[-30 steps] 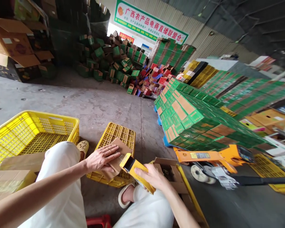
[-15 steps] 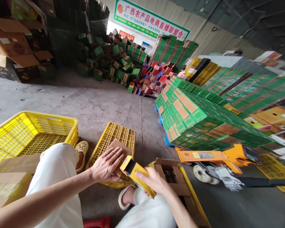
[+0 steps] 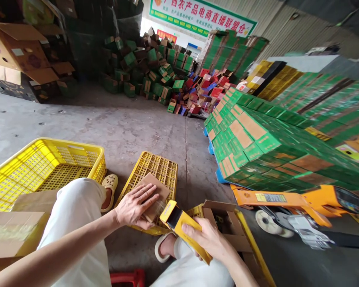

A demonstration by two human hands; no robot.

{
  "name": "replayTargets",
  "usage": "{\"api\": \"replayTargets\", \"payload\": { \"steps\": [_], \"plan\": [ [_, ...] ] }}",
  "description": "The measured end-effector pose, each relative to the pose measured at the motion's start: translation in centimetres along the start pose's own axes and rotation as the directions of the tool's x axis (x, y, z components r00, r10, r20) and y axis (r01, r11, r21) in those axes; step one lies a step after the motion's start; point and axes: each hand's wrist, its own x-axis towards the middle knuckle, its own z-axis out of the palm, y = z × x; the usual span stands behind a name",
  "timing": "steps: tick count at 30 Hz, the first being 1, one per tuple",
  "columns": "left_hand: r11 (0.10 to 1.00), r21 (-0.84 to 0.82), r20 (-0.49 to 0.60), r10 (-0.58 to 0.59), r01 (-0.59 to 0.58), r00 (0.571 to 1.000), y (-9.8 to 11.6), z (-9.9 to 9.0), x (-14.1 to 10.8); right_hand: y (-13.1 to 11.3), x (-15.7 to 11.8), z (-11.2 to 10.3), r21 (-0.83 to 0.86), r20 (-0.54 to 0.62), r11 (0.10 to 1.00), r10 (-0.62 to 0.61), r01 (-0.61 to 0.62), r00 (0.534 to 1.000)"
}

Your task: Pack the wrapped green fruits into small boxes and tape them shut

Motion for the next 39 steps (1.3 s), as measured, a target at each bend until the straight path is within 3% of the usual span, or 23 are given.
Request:
{"api": "replayTargets", "payload": {
  "steps": [10, 14, 21, 27, 39],
  "plan": [
    [0.999, -0.009, 0.022, -0.045, 0.045, 0.999, 2.2, -0.5, 0.1, 1.4, 0.2, 1.2, 0.045, 0.015, 0.997, 0.065, -0.066, 0.998],
    [0.997, -0.074, 0.089, 0.02, -0.014, 0.996, 3.0, -0.9, 1.3, 2.0, 0.7, 1.7, 0.088, 0.034, 0.994, 0.058, -0.061, 0.998],
    [0.97, -0.182, 0.195, 0.196, -0.161, 0.961, 1.1, -1.6, 3.1, 3.8, 1.7, 2.1, 0.175, 0.088, 0.984, 0.014, -0.03, 0.996],
    [0.972, -0.167, 0.202, 0.197, -0.165, 0.959, 0.0, -1.7, 2.7, 3.9, 1.7, 1.9, 0.209, 0.144, 0.976, 0.026, -0.056, 0.989],
    [0.979, -0.138, 0.213, 0.175, -0.148, 0.961, 0.0, -1.3, 2.2, 4.3, -0.9, 1.4, 0.259, 0.095, 0.964, 0.029, -0.052, 0.995]
  ]
}}
